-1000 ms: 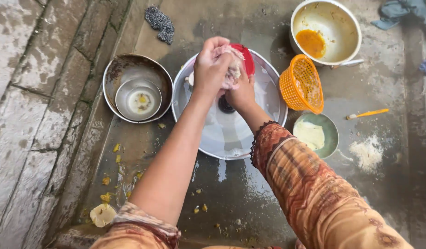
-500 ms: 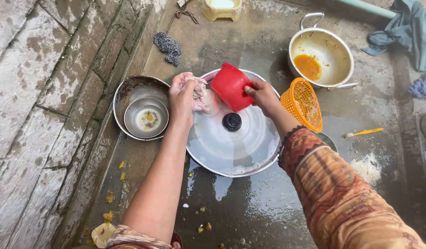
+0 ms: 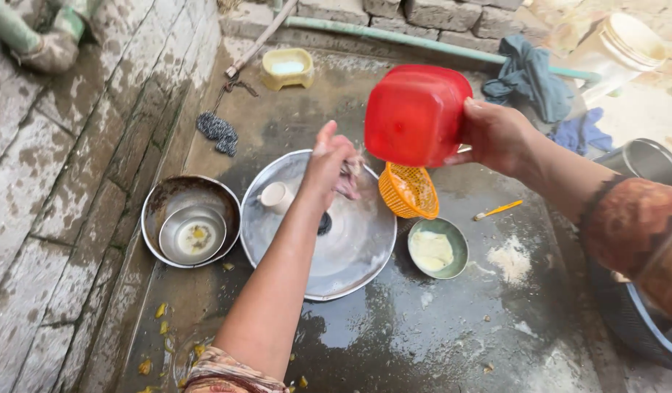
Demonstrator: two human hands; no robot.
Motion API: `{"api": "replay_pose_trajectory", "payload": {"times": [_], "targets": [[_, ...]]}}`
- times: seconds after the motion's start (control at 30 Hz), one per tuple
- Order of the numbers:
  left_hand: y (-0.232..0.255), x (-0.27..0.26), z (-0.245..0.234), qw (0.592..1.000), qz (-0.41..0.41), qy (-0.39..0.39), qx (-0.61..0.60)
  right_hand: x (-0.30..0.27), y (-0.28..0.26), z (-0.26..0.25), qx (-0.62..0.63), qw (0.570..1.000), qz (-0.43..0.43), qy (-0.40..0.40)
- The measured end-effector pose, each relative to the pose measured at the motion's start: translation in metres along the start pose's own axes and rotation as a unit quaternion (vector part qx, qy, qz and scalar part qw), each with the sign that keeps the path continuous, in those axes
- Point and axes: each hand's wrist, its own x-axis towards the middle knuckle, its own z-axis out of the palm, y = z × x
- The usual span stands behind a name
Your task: Washing various pots and containers and then preparing raw animal parts by rinsing and cutting them.
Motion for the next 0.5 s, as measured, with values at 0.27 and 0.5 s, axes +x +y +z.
{"api": "replay_pose_trajectory", "payload": {"times": [0.27,0.5], "targets": [[-0.087,-0.026,0.113,0.951,-0.096,-0.279,0.09,-0.083,0.077,-0.118,0.025,0.993,-0.108,0.031],[-0.126,-0.067,0.159,0.909,-0.046,-0.209,0.358,-0.118,0.158,-0.159,0.235,0.957,0.086,0.144]]}}
